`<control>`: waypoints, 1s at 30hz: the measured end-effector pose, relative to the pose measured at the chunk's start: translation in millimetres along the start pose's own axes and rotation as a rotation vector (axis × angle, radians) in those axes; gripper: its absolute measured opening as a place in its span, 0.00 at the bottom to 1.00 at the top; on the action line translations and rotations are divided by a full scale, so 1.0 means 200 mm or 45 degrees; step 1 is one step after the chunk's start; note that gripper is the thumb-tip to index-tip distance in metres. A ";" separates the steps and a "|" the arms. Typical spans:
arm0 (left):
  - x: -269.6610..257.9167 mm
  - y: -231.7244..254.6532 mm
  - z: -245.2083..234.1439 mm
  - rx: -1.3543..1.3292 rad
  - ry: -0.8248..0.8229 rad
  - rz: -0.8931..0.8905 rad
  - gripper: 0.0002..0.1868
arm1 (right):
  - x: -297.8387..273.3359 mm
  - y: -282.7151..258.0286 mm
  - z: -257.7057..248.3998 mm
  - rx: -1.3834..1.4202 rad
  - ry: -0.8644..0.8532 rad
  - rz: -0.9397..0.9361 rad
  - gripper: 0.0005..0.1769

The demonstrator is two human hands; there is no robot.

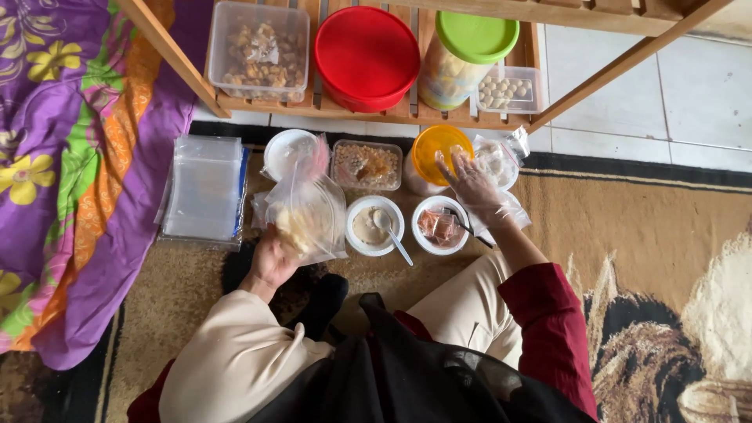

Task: Portioning and packaging dry snacks into small plastic bags while sitting on the floor.

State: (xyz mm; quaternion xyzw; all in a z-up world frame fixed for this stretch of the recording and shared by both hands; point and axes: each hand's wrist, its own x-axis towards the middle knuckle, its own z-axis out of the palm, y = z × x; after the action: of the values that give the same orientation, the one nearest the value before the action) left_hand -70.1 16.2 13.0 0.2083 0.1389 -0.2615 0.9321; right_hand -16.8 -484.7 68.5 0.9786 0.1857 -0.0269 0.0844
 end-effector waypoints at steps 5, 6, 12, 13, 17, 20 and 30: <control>-0.09 0.04 0.26 -0.007 -0.030 0.072 0.28 | 0.04 -0.02 -0.07 -0.063 -0.148 0.096 0.49; -0.08 0.03 0.23 -0.004 -0.031 0.069 0.28 | 0.05 -0.01 -0.03 -0.061 -0.148 0.100 0.49; -0.03 0.02 0.11 -0.015 -0.010 0.080 0.31 | 0.09 0.12 0.15 -0.214 0.689 -0.001 0.44; -0.02 0.01 0.11 -0.057 0.005 0.069 0.30 | 0.12 0.10 0.08 -0.165 0.752 -0.023 0.44; -0.13 0.02 0.43 -0.152 0.039 0.033 0.28 | 0.41 -0.05 -0.15 -0.089 0.917 -0.075 0.45; -0.02 -0.06 0.16 -0.105 0.102 0.053 0.27 | 0.61 -0.17 -0.50 0.048 0.647 0.063 0.47; 0.13 -0.09 0.35 -0.113 0.096 0.076 0.33 | 1.26 -0.11 -0.47 -0.108 -0.215 0.064 0.53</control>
State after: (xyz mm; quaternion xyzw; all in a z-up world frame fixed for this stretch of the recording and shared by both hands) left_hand -48.1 -41.0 59.0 0.1807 0.1793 -0.2192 0.9419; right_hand 212.2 -357.3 135.5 0.9727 0.1544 -0.0994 0.1417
